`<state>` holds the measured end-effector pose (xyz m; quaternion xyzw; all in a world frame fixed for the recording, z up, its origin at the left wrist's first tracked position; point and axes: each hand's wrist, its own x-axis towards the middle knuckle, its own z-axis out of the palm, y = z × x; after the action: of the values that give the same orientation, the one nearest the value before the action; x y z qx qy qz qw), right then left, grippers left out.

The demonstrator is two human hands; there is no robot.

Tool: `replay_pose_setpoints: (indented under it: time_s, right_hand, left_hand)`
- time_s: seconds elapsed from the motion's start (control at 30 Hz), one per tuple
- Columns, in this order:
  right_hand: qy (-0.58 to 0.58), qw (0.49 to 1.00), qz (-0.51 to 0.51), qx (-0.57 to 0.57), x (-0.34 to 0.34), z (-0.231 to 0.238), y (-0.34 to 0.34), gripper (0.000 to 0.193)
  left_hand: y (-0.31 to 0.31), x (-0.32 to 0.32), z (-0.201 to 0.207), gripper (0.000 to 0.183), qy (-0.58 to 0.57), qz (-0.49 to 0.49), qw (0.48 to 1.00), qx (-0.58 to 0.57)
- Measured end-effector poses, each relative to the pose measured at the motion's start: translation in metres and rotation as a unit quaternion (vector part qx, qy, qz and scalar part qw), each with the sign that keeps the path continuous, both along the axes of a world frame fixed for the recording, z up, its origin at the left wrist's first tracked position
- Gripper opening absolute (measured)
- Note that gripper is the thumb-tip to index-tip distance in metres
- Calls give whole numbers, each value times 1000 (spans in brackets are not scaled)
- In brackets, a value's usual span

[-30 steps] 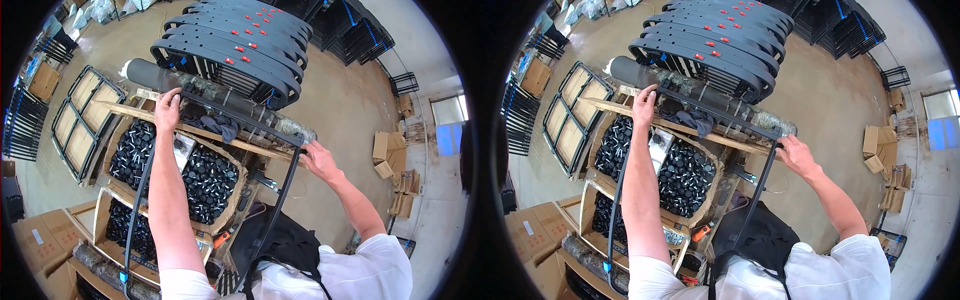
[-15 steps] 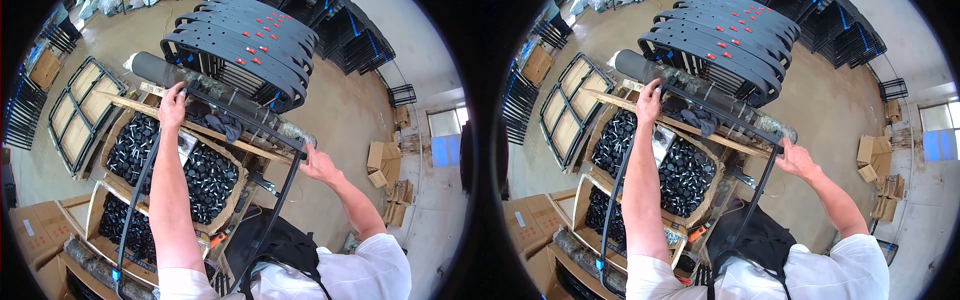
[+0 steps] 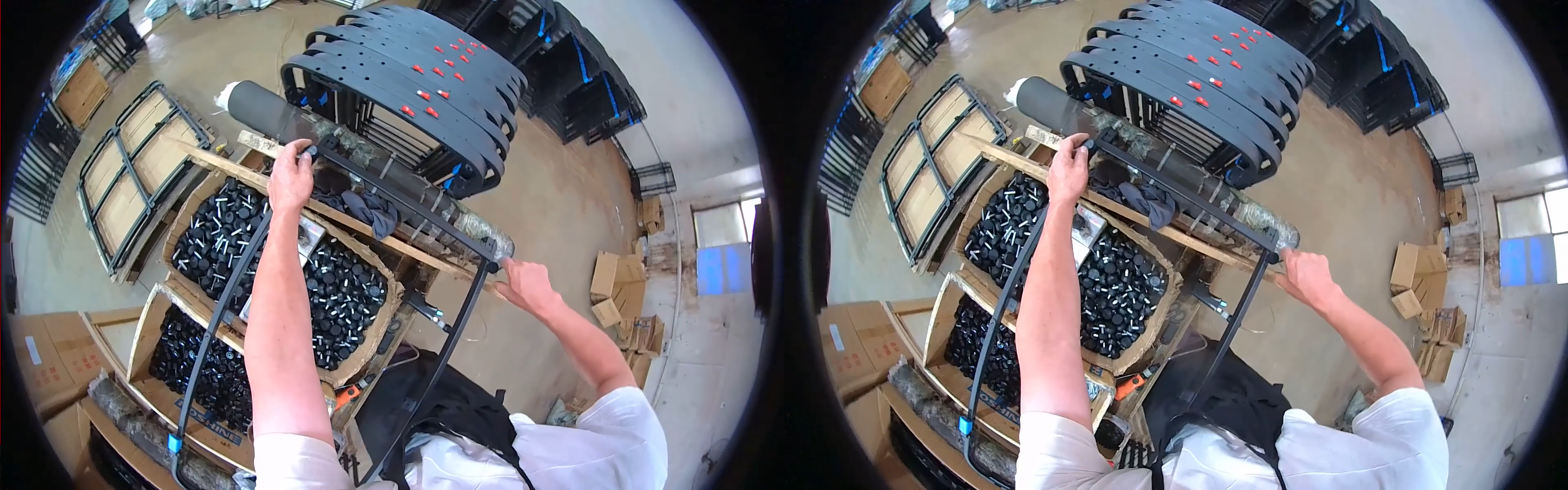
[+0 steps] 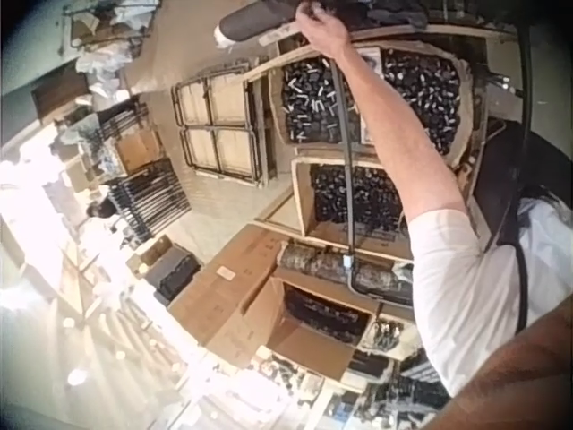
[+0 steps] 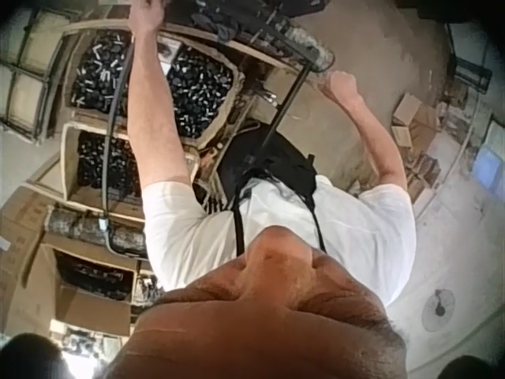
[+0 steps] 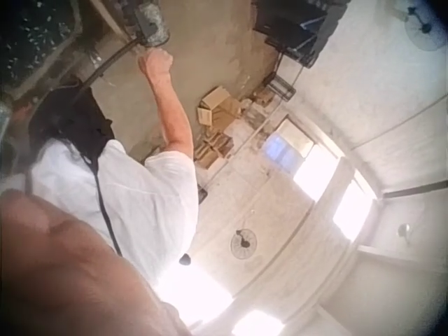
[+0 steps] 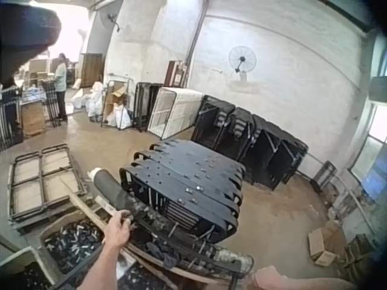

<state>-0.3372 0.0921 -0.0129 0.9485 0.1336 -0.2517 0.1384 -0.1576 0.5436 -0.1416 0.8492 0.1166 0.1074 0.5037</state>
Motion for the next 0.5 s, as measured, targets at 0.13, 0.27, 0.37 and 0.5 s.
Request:
replay_pose_setpoints:
  time_s: [0.13,0.27,0.37,0.5]
  right_hand:
    - [64,986,6,-155,8,-15,-9,29]
    - [-60,997,16,53,9,-3,-3,24]
    - [84,983,26,-161,20,-16,-6,25]
    - [-14,997,71,33,18,-16,-6,23]
  left_hand:
    - [-8,2,2,30,0,12,999,35]
    - [-5,2,9,30,15,-6,999,32]
    - [5,3,-7,33,-5,-22,999,42]
    - [10,10,-14,39,-26,-13,999,-36]
